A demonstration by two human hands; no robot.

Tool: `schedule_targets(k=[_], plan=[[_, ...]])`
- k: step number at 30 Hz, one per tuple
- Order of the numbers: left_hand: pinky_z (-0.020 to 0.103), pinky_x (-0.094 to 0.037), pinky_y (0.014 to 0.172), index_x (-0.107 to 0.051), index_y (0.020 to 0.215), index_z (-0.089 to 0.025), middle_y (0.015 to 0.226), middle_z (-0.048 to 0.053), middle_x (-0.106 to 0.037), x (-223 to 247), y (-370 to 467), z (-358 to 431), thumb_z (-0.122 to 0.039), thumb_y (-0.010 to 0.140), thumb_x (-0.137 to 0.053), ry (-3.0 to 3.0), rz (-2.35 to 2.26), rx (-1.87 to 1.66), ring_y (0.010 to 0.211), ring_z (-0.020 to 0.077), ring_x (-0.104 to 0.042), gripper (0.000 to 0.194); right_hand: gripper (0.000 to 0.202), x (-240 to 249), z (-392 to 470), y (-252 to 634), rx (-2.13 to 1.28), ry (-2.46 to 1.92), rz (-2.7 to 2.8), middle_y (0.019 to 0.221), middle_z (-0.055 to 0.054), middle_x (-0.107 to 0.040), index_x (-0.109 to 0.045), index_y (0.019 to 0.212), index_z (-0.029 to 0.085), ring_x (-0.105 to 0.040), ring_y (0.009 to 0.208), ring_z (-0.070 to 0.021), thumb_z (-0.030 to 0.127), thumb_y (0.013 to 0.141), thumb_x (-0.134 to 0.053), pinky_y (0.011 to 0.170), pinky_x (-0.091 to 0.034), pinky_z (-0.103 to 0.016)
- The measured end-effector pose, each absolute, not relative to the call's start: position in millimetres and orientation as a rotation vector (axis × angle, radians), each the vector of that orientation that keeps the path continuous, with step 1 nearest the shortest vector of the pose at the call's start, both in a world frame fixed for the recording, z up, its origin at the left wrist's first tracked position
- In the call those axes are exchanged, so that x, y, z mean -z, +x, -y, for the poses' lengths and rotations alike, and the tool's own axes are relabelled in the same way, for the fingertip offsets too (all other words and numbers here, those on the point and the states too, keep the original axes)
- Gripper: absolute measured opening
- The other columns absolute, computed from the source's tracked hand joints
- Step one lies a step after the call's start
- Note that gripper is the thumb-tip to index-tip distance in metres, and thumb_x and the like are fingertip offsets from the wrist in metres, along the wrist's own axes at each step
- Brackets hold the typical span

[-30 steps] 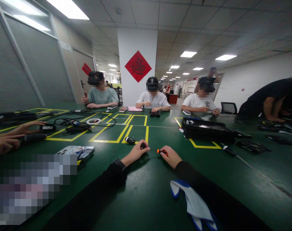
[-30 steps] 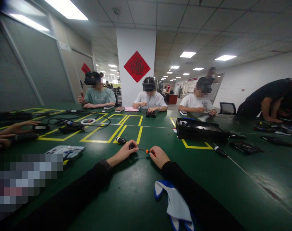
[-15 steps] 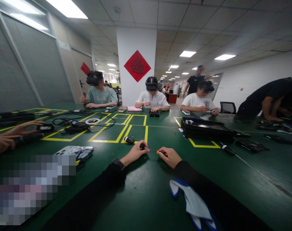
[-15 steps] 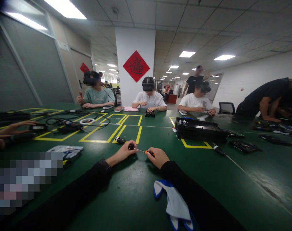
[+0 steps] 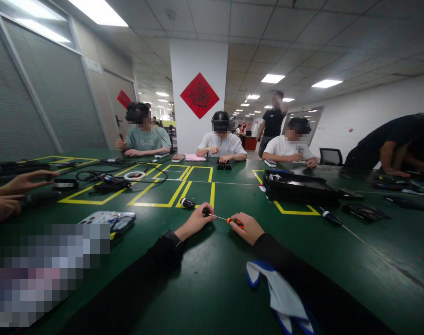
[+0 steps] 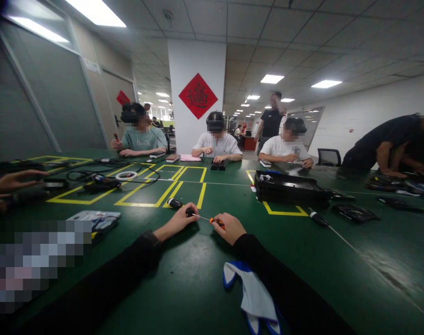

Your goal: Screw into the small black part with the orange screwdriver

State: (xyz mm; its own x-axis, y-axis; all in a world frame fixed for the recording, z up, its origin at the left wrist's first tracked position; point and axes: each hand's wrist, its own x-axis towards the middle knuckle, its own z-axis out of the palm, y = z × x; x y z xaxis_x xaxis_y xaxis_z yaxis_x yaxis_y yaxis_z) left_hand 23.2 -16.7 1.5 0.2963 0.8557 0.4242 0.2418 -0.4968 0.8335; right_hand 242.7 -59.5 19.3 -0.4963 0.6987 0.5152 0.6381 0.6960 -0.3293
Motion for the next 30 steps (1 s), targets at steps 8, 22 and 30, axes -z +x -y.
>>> schedule_targets(k=[8, 22, 30], plan=[[0.025, -0.04, 0.068, -0.051, 0.079, -0.016, 0.076, 0.0, -0.055, -3.1, 23.8, 19.5, -0.023, 0.064, -0.06, 1.898, -0.981, -1.218, 0.071, 0.0116, -0.052, 0.018, 0.021, -18.6, 60.4, 242.1, -0.144, -1.017, 2.239, 0.084, -0.002, -0.057, -0.055, 0.095, 0.02, -0.052, 0.072, -0.0126, 0.026, 0.075, -0.053, 0.065, -0.041, -0.024], [0.025, -0.041, 0.066, -0.051, 0.08, -0.016, 0.075, -0.001, -0.055, -3.3, 24.3, 20.2, -0.024, 0.065, -0.059, 1.826, -0.983, -1.238, 0.069, 0.0114, -0.052, 0.019, 0.022, -23.4, 62.4, 241.5, -0.151, -0.909, 2.196, 0.085, -0.003, -0.054, -0.055, 0.094, 0.02, -0.05, 0.079, -0.0144, 0.017, 0.072, -0.053, 0.073, -0.041, -0.028], [0.025, -0.041, 0.067, -0.051, 0.08, -0.016, 0.075, -0.001, -0.056, -4.8, 24.3, 21.3, -0.024, 0.065, -0.058, 1.815, -0.976, -1.225, 0.07, 0.0116, -0.053, 0.018, 0.022, -22.8, 62.4, 242.6, -0.156, -0.927, 2.188, 0.085, -0.002, -0.054, -0.056, 0.093, 0.021, -0.051, 0.076, -0.0128, 0.017, 0.071, -0.053, 0.07, -0.042, -0.025]])
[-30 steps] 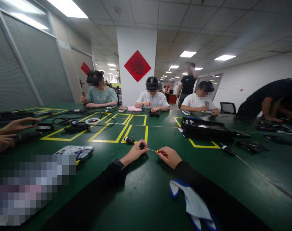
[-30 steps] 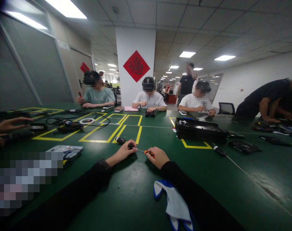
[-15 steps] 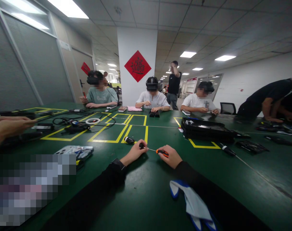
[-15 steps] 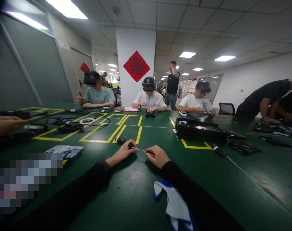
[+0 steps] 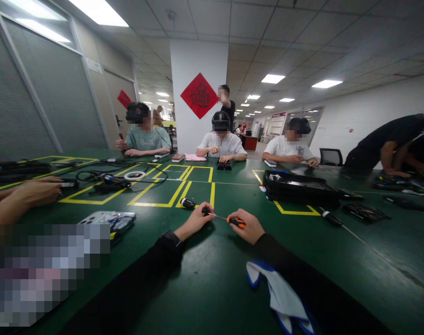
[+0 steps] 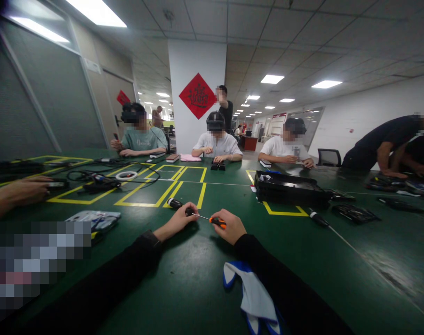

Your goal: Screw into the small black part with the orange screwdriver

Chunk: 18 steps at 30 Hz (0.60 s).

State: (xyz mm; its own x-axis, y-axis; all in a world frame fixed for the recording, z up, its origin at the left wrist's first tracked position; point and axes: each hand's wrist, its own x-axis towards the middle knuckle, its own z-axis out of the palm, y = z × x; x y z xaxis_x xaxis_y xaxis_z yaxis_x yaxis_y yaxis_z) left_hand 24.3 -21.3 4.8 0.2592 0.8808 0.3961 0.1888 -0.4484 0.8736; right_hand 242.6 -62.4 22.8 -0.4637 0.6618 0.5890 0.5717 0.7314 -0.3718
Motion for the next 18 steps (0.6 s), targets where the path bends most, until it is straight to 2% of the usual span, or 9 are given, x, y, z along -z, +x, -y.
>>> schedule_targets(k=[18], plan=[[0.025, -0.04, 0.065, -0.052, 0.08, -0.017, 0.076, -0.001, -0.055, -4.0, 24.5, 21.3, -0.03, 0.063, -0.062, 1.806, -1.045, -1.254, 0.069, 0.0118, -0.051, 0.023, 0.021, -26.4, 65.4, 245.6, -0.146, -0.943, 2.155, 0.084, -0.002, -0.055, -0.056, 0.092, 0.02, -0.052, 0.075, -0.0127, 0.018, 0.071, -0.051, 0.07, -0.043, -0.025]])
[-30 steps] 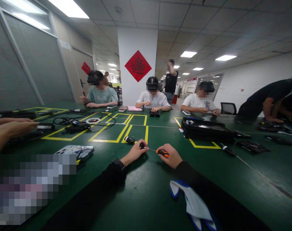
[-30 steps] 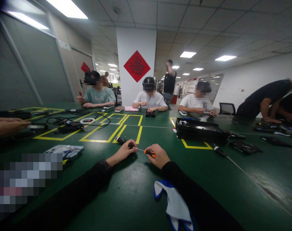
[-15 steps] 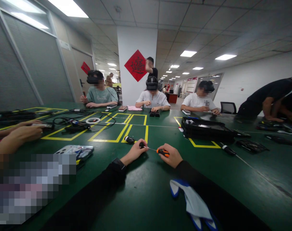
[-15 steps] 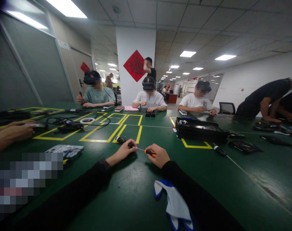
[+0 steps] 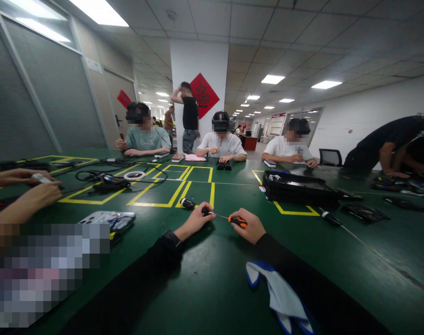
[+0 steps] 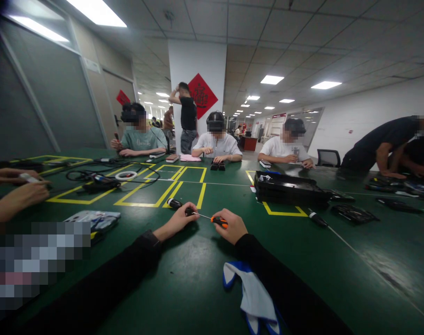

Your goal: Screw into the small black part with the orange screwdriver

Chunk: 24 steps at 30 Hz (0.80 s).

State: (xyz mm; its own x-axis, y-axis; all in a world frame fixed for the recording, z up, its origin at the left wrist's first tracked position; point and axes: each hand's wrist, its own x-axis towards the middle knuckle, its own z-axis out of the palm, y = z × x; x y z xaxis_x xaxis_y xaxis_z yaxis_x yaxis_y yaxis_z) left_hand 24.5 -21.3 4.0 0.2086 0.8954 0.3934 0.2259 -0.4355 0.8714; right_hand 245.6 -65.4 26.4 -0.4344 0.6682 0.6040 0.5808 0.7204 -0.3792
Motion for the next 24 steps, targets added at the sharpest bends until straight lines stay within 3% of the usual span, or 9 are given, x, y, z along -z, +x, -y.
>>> schedule_targets(k=[14, 24], plan=[[0.023, -0.04, 0.063, -0.052, 0.081, -0.017, 0.073, -0.002, -0.054, -3, 24, 20, -0.03, 0.064, -0.062, 1.804, -1.049, -1.228, 0.066, 0.0108, -0.05, 0.024, 0.021, -24, 64, 245, -0.157, -0.955, 2.121, 0.082, -0.002, -0.055, -0.057, 0.091, 0.02, -0.052, 0.072, -0.0125, 0.019, 0.071, -0.051, 0.068, -0.043, -0.025], [0.025, -0.041, 0.068, -0.051, 0.077, -0.017, 0.076, -0.001, -0.055, -6, 24, 21, -0.029, 0.064, -0.061, 1.87, -1.022, -1.246, 0.071, 0.012, -0.052, 0.021, 0.018, -14, 55, 248, -0.052, -1.172, 2.055, 0.067, 0.001, -0.053, -0.057, 0.088, 0.02, -0.048, 0.06, -0.0117, 0.027, 0.072, -0.051, 0.057, -0.037, -0.022]])
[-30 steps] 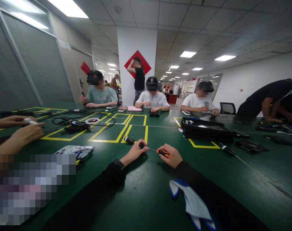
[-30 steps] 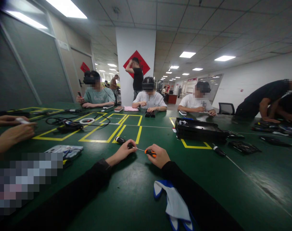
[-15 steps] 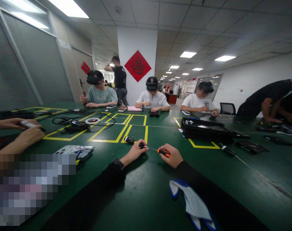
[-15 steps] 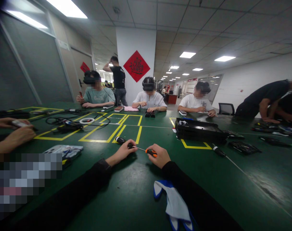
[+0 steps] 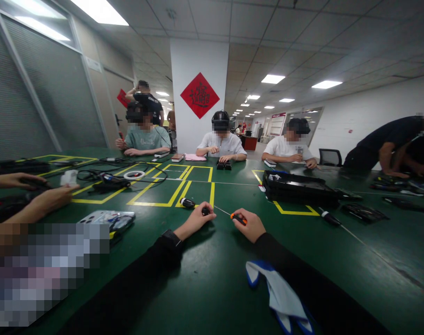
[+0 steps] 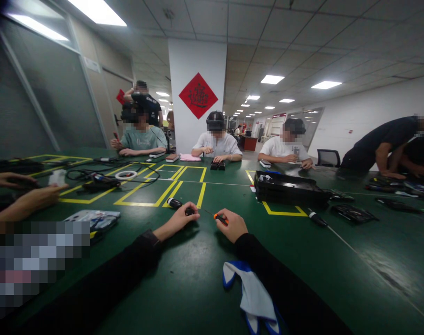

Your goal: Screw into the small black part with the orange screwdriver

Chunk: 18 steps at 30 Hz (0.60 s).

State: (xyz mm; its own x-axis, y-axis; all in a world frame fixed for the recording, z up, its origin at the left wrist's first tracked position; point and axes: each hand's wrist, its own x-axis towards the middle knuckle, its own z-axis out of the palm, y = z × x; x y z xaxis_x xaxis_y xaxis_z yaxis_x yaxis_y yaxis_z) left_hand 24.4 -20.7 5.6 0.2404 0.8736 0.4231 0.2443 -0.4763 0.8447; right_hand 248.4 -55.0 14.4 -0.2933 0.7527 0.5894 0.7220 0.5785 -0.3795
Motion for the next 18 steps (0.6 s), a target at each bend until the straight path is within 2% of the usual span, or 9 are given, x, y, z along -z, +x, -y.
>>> schedule_targets(k=[4, 11, 15, 18], plan=[[0.024, -0.041, 0.062, -0.05, 0.08, -0.017, 0.071, -0.002, -0.054, -6, 25, 22, -0.03, 0.067, -0.058, 1.833, -0.981, -1.204, 0.063, 0.0107, -0.052, 0.019, 0.015, -9, 49, 251, -0.036, -1.271, 2.055, 0.063, 0.002, -0.051, -0.057, 0.083, 0.021, -0.047, 0.057, -0.0115, 0.03, 0.072, -0.051, 0.053, -0.033, -0.021], [0.024, -0.042, 0.063, -0.049, 0.08, -0.017, 0.069, -0.003, -0.054, -6, 26, 22, -0.023, 0.068, -0.056, 1.795, -0.95, -1.19, 0.061, 0.0099, -0.052, 0.015, 0.011, -5, 48, 249, -0.009, -1.391, 2.083, 0.073, 0.0, -0.054, -0.055, 0.079, 0.022, -0.047, 0.06, -0.0116, 0.029, 0.071, -0.054, 0.053, -0.032, -0.022], [0.023, -0.043, 0.065, -0.049, 0.08, -0.018, 0.074, -0.002, -0.056, -6, 26, 23, -0.015, 0.064, -0.055, 1.692, -0.982, -1.218, 0.067, 0.0106, -0.054, 0.017, 0.012, -6, 50, 245, 0.058, -1.388, 2.15, 0.075, -0.001, -0.054, -0.055, 0.081, 0.021, -0.047, 0.068, -0.0137, 0.028, 0.071, -0.055, 0.058, -0.034, -0.023], [0.023, -0.043, 0.063, -0.049, 0.084, -0.017, 0.074, -0.001, -0.057, -6, 24, 23, -0.016, 0.068, -0.052, 1.503, -0.967, -1.238, 0.065, 0.0102, -0.055, 0.016, 0.015, -13, 54, 241, 0.139, -1.334, 2.194, 0.079, -0.004, -0.054, -0.055, 0.082, 0.019, -0.047, 0.08, -0.0178, 0.029, 0.071, -0.056, 0.067, -0.038, -0.028]])
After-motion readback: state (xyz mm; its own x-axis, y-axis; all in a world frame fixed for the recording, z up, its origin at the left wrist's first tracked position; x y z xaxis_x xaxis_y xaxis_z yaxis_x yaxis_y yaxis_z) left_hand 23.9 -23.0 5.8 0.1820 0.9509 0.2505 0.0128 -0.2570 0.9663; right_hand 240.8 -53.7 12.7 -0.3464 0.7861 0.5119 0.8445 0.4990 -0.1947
